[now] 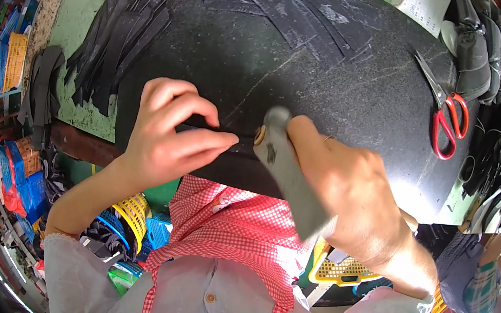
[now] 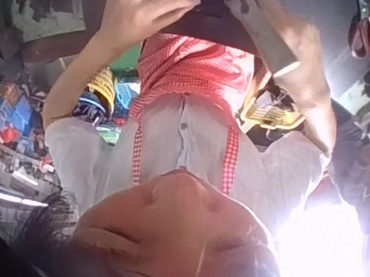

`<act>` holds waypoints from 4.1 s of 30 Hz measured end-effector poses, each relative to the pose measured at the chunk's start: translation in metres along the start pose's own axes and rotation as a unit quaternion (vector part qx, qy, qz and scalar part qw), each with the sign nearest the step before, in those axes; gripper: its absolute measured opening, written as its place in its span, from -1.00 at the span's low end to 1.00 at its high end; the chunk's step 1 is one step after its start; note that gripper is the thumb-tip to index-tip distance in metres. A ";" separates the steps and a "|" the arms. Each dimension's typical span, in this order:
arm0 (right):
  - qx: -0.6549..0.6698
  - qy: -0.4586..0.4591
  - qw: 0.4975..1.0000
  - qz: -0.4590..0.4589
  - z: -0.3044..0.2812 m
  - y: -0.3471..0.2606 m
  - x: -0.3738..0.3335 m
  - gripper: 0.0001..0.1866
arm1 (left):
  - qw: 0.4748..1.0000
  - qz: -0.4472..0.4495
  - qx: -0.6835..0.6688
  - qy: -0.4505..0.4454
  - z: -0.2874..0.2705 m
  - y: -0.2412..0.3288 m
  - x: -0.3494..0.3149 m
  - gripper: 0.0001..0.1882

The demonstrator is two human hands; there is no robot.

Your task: Using a hammer to flatten and bond shoe upper components on a workbench.

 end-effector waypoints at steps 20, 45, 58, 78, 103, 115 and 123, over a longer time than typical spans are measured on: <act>0.049 -0.123 0.989 -0.072 0.032 -0.041 0.029 -0.78 | 1.000 -0.014 -0.002 -0.007 -0.027 -0.024 -0.026 -0.68; 0.013 -0.141 0.983 -0.120 0.056 -0.087 0.073 -0.84 | 0.999 -0.051 -0.005 0.016 -0.070 -0.063 -0.062 -0.67; 0.103 -0.147 0.978 -0.110 0.053 -0.097 0.099 -0.71 | 0.991 0.088 -0.103 0.011 -0.033 0.025 -0.085 -0.65; 0.166 0.217 0.952 0.137 -0.045 0.084 0.008 -0.72 | 0.995 0.000 0.063 0.076 -0.006 -0.056 0.095 -0.47; 0.125 -0.088 0.988 -0.002 0.034 0.004 -0.036 -0.75 | 0.991 -0.022 -0.107 -0.072 0.020 0.004 0.021 -0.67; 0.095 -0.027 0.995 0.005 0.020 0.007 -0.036 -0.79 | 0.985 0.154 -0.070 -0.042 0.016 0.016 0.020 -0.73; 0.067 -0.085 0.994 0.000 0.022 0.000 -0.023 -0.78 | 0.992 0.019 -0.105 -0.060 0.011 -0.008 0.020 -0.67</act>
Point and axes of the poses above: each hand's wrist, its own x-axis towards the middle knuckle, its own z-axis out of the palm, y = z × x, the point moved 8 cm from there along x, towards the middle knuckle, and after that the axes turned 2 degrees about -x, right-handed, at the moved point
